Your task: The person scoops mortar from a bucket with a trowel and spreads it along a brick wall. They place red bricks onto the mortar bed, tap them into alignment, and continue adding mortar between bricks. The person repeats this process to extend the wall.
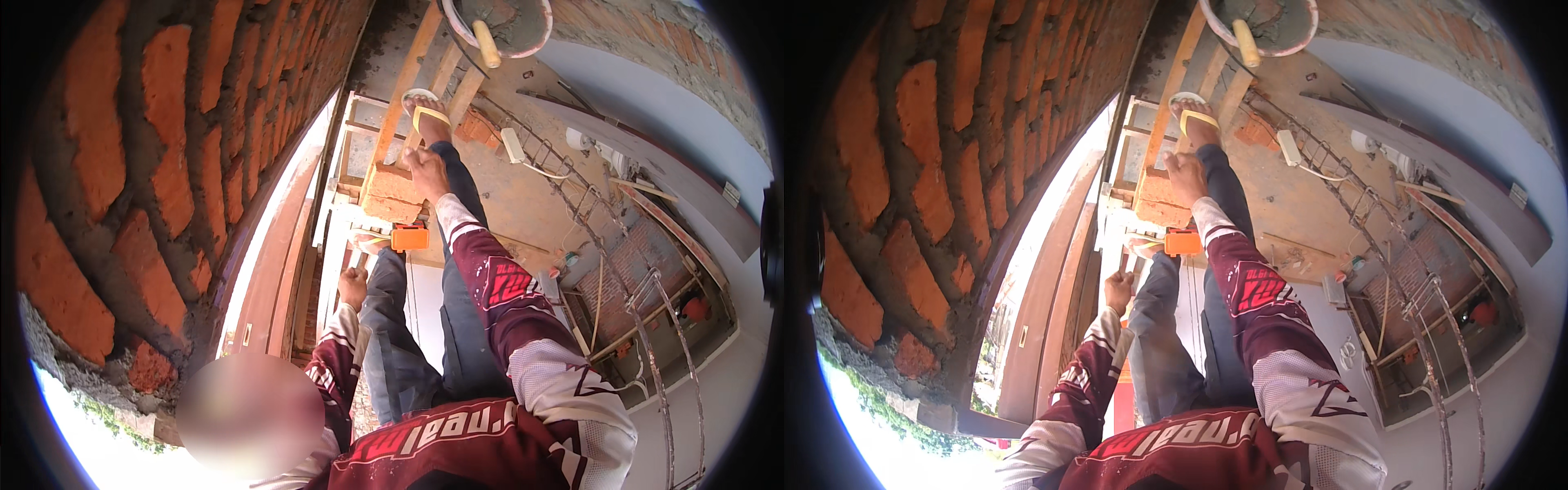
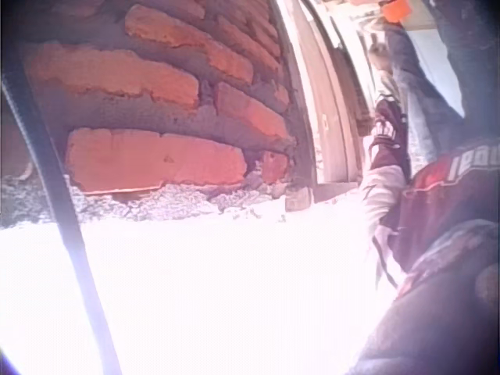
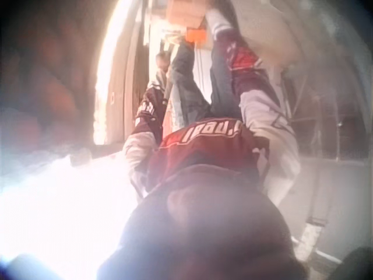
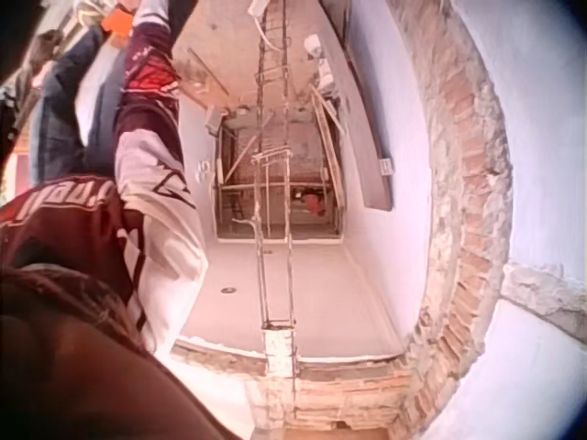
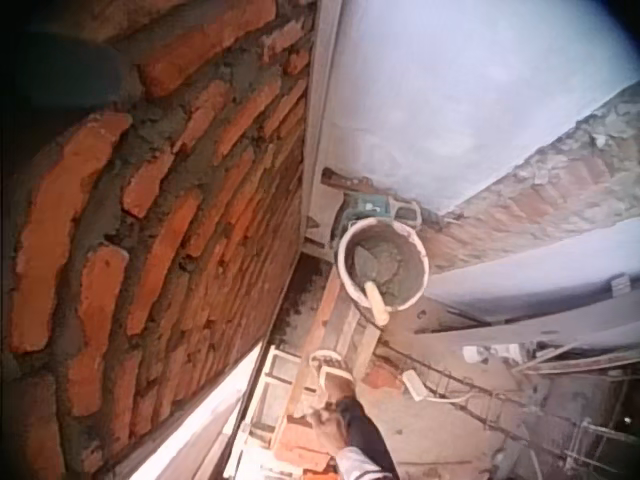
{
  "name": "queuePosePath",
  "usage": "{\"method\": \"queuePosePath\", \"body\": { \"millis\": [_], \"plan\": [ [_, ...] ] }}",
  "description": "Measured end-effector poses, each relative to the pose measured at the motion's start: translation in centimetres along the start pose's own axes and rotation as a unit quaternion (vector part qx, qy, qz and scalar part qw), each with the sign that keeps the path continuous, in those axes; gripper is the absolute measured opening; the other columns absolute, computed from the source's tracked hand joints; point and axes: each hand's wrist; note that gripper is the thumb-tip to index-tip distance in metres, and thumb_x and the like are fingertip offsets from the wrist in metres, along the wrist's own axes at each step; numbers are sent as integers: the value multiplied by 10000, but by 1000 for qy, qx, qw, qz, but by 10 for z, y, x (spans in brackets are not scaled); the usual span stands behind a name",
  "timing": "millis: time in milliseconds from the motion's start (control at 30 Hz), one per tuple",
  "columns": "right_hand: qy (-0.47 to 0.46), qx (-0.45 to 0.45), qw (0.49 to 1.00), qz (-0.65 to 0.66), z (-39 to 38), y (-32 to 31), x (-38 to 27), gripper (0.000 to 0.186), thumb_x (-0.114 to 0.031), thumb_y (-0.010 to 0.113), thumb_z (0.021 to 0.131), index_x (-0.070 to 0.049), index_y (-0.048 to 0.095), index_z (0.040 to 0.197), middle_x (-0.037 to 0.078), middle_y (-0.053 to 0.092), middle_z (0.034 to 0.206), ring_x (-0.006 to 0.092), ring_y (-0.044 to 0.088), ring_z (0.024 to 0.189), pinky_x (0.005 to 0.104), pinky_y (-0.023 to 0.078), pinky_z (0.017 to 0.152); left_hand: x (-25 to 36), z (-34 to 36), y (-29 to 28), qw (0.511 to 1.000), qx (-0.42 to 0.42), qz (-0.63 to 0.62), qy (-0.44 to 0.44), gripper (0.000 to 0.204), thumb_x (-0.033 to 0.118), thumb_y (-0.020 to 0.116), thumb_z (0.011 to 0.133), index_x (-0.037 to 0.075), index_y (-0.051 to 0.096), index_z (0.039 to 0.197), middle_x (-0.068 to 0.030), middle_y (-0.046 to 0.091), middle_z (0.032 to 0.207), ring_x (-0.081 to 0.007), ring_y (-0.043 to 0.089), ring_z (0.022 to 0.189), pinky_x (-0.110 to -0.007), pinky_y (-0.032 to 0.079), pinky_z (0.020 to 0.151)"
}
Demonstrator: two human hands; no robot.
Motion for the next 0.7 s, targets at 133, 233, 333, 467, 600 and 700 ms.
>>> {"method": "queuePosePath", "body": {
  "millis": [133, 233, 333, 467, 600, 700],
  "plan": [
    [107, -237, 951, -169, -65, 67, 54, 400, -182, 550, 932, -82, 478, 1314, 268, 611, 1213, 426, 595, 1138, 484, 461, 978, -7, -106, -33, 989, 45, 136, -39, 577, 547, 616, 899, -18, 735, 881, -226, 690, 727, -380, 703, 782, -442, 524, 756],
    [13, -297, 922, -247, -113, 58, 3, 758, -140, 686, 810, -159, 329, 1478, 191, 484, 1370, 368, 451, 1332, 498, 378, 1087, -93, -162, -33, 982, -34, 179, -44, 1039, 631, 667, 817, -43, 285, 1509, -320, 457, 1425, -427, 471, 1328, -425, 360, 1132],
    [-111, -205, 947, -223, -143, 38, -7, 630, -201, 685, 825, -118, 463, 1409, 184, 493, 1349, 359, 460, 1300, 495, 414, 1042, -55, -200, -57, 973, -102, 115, -170, 1284, 743, 713, 686, -18, 152, 1555, -322, 374, 1497, -436, 419, 1378, -442, 353, 1141],
    [-123, -114, 897, -409, -217, -36, -49, 577, -285, 676, 862, -103, 510, 1384, 186, 471, 1427, 375, 424, 1345, 531, 332, 1109, -72, -203, -53, 964, -109, 171, -175, 1438, 776, 751, 609, -1, 13, 1569, -315, 324, 1532, -455, 399, 1386, -463, 339, 1149],
    [68, -88, 942, -316, -255, -76, -28, 832, -496, 690, 843, -70, 382, 1488, 270, 424, 1469, 415, 366, 1394, 521, 284, 1151, -71, -186, -50, 953, -115, 207, -191, 1399, 701, 797, 622, -106, 99, 1527, -307, 333, 1525, -392, 382, 1413, -398, 336, 1162],
    [84, -68, 962, -252, -249, -85, -15, 971, -562, 736, 789, -31, 337, 1497, 301, 427, 1442, 431, 383, 1366, 523, 298, 1136, -98, -157, -35, 948, -112, 265, -136, 1339, 680, 787, 663, -104, 119, 1519, -298, 385, 1493, -379, 419, 1388, -401, 363, 1144]
  ]
}}
Point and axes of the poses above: each hand's wrist, its own z-axis towards the middle knuckle, its own y-axis out of the palm, x = y × z
